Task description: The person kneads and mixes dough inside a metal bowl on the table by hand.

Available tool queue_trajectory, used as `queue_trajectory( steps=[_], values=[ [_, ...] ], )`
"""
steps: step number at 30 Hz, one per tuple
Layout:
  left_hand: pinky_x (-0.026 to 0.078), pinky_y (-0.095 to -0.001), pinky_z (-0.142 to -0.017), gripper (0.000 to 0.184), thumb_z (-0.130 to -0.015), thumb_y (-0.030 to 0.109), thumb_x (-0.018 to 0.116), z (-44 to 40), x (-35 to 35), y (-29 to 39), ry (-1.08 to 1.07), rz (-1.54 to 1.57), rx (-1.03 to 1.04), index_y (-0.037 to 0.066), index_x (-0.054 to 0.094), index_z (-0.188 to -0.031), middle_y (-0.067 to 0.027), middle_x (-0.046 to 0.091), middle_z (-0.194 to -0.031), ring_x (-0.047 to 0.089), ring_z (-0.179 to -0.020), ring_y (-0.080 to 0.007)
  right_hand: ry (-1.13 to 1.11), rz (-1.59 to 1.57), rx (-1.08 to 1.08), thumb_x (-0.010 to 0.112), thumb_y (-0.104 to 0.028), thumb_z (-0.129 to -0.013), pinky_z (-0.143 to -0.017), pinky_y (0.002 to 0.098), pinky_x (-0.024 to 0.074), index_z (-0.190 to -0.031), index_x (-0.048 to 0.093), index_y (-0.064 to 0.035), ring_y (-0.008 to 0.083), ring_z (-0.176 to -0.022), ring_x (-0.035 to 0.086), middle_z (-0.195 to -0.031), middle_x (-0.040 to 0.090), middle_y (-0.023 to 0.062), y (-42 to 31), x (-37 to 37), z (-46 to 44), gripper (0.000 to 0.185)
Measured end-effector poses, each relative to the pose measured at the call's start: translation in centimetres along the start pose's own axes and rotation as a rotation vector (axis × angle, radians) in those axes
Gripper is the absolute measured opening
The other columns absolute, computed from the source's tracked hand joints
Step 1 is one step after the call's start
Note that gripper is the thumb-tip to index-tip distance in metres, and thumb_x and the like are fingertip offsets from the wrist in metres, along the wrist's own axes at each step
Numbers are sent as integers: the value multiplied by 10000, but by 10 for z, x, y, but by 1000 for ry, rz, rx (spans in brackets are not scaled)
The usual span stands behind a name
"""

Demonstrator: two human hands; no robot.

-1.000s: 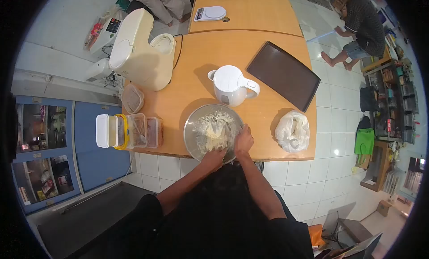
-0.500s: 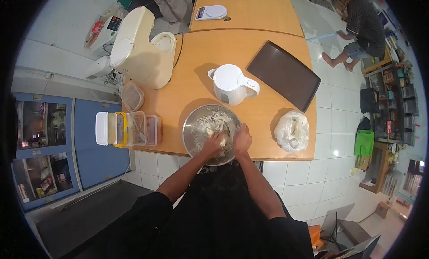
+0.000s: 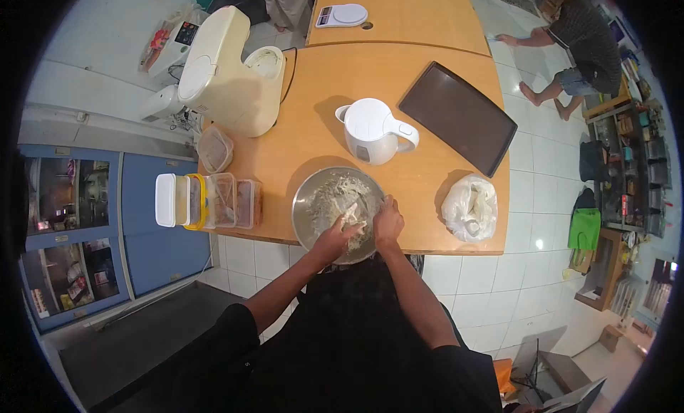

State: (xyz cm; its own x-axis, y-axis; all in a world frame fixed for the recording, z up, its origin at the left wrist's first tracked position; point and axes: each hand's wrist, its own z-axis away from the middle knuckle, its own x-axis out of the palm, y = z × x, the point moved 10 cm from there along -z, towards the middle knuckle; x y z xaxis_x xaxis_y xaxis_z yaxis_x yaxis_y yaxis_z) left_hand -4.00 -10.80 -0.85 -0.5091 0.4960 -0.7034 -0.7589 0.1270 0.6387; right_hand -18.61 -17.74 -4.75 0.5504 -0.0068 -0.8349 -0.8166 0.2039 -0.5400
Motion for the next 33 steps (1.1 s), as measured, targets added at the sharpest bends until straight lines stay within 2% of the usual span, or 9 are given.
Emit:
queue_trajectory(
  steps=[4,7,8,11,12,16,19,25,33],
  values=[
    [459,-480,-1009,739,-741,-29,604,-7,-56,11,378,33,167,186,447,-1431,-359,389,-1394,462,-1267,-469,25,-13,-23,551,-138,-929,-641,517,522,-1002,498,-58,437,-741,650,-945,633,182,1,-2,-1,120],
    [437,-500,-1027,740,-748,-37,597,-21,-56,-16,396,115,-99,164,428,-1440,-328,399,-1408,447,-1271,-481,24,-20,-6,548,-136,-931,-638,519,521,-1000,497,-57,441,-739,648,-942,631,190,-3,-8,1,117],
    [426,-507,-1036,740,-752,3,627,-27,-42,-30,419,90,-37,146,416,-1447,-298,402,-1430,439,-1281,-477,43,-18,-10,547,-138,-933,-637,520,521,-1000,498,-57,441,-739,647,-942,631,190,-3,-12,1,116],
    [456,-500,-999,727,-743,72,673,-30,36,-73,141,-45,-313,159,444,-1427,-270,424,-1433,472,-1255,-462,71,-18,-7,546,-142,-940,-635,520,518,-1002,501,-56,439,-742,648,-944,632,189,-4,-11,3,115],
    [490,-484,-951,642,-711,135,715,-29,36,-55,140,44,-262,151,549,-1331,-242,527,-1348,553,-1172,-427,64,-13,9,546,-142,-941,-635,519,518,-1003,503,-56,437,-746,648,-945,633,187,-3,-9,3,115],
    [525,-456,-868,441,-690,156,722,-14,31,-14,137,51,-120,125,672,-1127,-166,659,-1137,642,-1013,-373,46,-2,23,546,-149,-945,-636,515,516,-1007,505,-58,432,-757,650,-942,632,182,3,-10,2,118],
    [520,-469,-813,433,-703,185,723,-9,28,-14,10,24,-182,116,646,-1123,-164,663,-1088,639,-997,-362,66,-5,13,546,-156,-946,-641,512,519,-1003,504,-59,431,-759,649,-933,630,181,-1,-13,4,121],
    [472,-511,-783,320,-795,196,602,-28,28,-40,472,-206,-314,58,572,-1082,-155,604,-988,600,-965,-350,8,-9,-1,530,-193,-964,-643,516,516,-1000,506,-65,432,-738,644,-925,628,179,0,-10,4,135],
    [398,-517,-904,327,-833,242,542,-74,18,-71,530,-525,-261,63,530,-1105,-185,556,-1051,542,-1045,-353,-62,15,-9,520,-176,-960,-650,512,527,-1008,497,-54,427,-742,652,-949,629,177,-3,-12,3,134]
  ],
)
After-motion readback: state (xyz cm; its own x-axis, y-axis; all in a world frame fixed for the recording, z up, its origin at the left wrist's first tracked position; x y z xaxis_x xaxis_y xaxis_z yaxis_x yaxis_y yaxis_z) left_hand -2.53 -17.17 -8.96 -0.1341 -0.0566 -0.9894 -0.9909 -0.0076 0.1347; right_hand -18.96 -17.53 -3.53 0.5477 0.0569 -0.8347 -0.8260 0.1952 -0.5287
